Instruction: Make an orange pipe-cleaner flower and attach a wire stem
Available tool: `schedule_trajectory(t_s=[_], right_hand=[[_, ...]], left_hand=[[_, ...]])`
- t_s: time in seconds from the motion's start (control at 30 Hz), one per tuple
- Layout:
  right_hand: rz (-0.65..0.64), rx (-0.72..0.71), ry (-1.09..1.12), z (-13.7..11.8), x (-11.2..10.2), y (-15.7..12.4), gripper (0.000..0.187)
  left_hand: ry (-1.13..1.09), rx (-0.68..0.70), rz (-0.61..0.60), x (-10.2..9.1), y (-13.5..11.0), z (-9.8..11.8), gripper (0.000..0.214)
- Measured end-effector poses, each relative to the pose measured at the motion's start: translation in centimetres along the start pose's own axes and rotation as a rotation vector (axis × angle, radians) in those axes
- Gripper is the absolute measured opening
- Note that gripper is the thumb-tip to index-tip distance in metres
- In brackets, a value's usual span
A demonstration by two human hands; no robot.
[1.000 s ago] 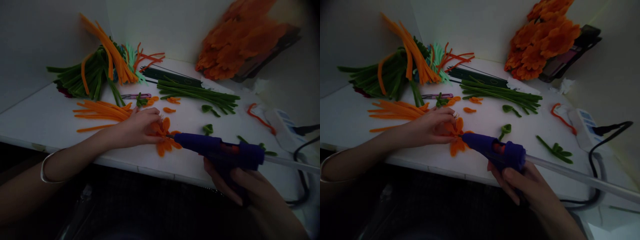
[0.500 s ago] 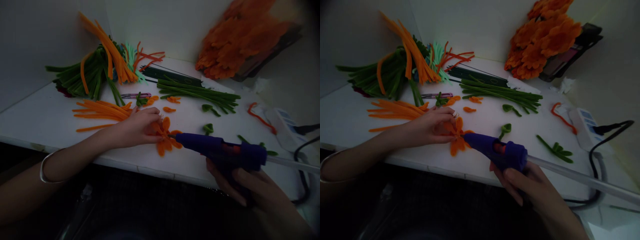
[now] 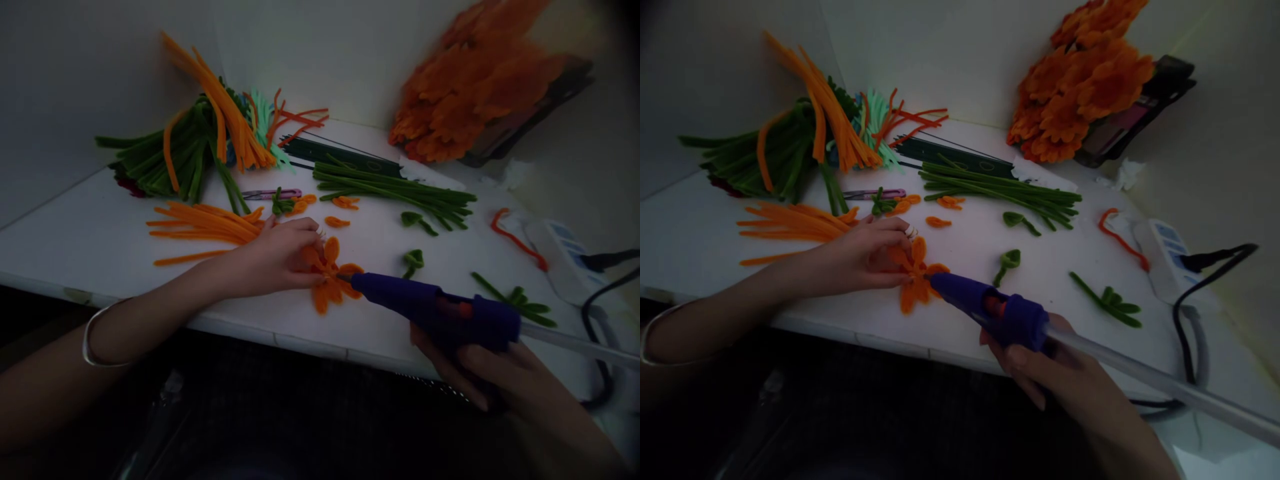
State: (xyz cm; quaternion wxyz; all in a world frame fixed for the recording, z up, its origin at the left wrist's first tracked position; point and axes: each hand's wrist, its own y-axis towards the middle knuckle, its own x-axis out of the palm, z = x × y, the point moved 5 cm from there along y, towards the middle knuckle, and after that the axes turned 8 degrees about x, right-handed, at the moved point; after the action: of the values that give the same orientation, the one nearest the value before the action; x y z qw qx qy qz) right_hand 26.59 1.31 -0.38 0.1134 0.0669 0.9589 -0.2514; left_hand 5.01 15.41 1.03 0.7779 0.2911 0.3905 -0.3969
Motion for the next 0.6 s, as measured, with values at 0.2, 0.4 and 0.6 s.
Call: schedule_trajectory(t_s=[0.2,0.4,0.6], right_hand=[[0.060,0.126,0.041,-0.2,-0.2,-0.4,0.051],[0.024,0.109,0.057,-0.6,-1.1,-0.7,0.045],[0.051,-0.051,0.184,0.0,-2.1,-0.6,0.043]], left_hand=[[-0.035,-0.014,-0.010,0.1,-0.1,-0.2,0.023],[-0.037,-0.024,-0.021,0.3,0.0,-0.1,0.022],[0.005,-0.027,-0.007,0.4,-0.1,-0.4,0.026]])
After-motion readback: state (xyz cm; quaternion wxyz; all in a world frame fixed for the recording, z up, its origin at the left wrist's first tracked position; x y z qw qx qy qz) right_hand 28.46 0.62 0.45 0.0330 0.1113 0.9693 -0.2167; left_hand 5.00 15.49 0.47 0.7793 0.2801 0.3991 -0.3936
